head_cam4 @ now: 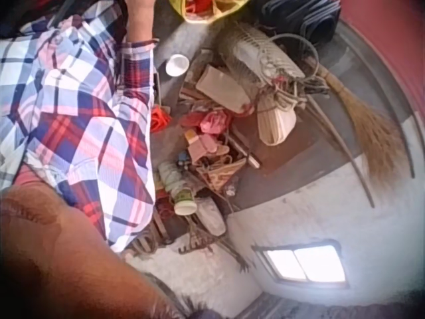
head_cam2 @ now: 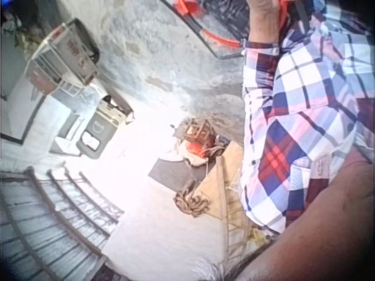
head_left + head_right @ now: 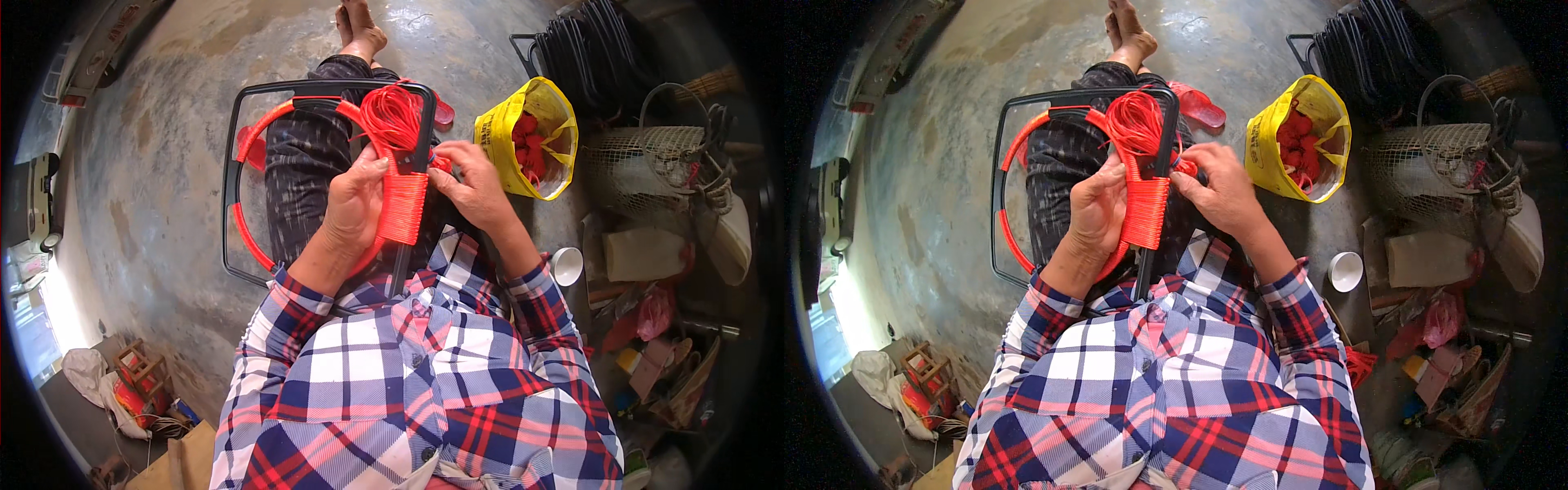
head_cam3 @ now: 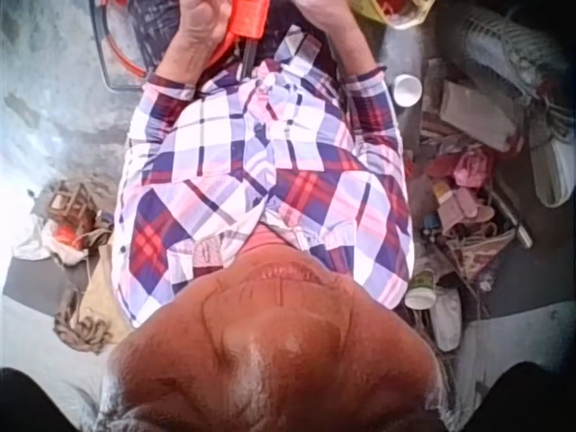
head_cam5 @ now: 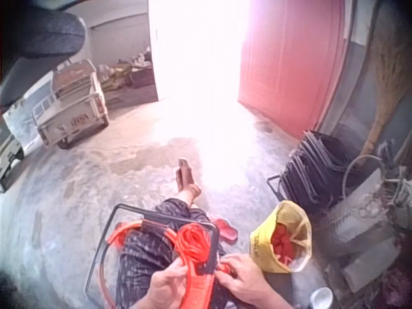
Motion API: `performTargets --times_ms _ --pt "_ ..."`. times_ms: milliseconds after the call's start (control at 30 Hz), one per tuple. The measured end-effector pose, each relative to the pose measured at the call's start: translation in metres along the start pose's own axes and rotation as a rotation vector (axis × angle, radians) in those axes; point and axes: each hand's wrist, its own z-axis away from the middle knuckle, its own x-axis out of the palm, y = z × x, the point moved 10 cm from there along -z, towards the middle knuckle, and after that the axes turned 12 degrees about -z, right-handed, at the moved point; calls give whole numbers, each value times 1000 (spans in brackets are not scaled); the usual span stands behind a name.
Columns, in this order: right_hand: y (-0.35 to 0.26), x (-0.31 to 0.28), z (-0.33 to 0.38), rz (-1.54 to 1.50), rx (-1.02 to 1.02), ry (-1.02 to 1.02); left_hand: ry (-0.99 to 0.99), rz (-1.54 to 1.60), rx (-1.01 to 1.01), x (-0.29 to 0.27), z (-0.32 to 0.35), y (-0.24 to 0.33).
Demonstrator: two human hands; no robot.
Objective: The recorder is wrapping a red string around the edge of a circular black and red frame.
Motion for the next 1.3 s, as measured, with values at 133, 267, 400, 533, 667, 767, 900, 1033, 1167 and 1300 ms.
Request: performTargets --times_ms 133,267,400,533,667,767,900,1033,1167,1300 --pt "26 -9 9 -477 283 141 53 -114 -18 1 3 -4" --pt "9 -48 12 -850 226 303 70 -159 -207 -10 5 -25" --pt "-43 -76 26 -1448 -28 -7 51 -238 -360 -13 7 -34" --pt "-76 -113 40 -1618 -157 -206 85 -237 -344 -21 8 -27" --pt "-6 -103 50 -1549 252 166 8 -305 -389 -29 8 -28" --pt "9 -50 55 -1064 594 381 28 -331 -402 -34 18 -30" --pt "-2 38 45 -932 599 -54 54 -290 -386 -27 17 -32" --pt "-13 9 41 -931 589 -47 57 -309 -379 -29 16 -33" --pt "-33 9 53 -933 564 -142 80 -289 -413 -31 9 -35" --pt "-14 -21 59 -1065 575 -10 97 -222 -333 -26 9 -31"
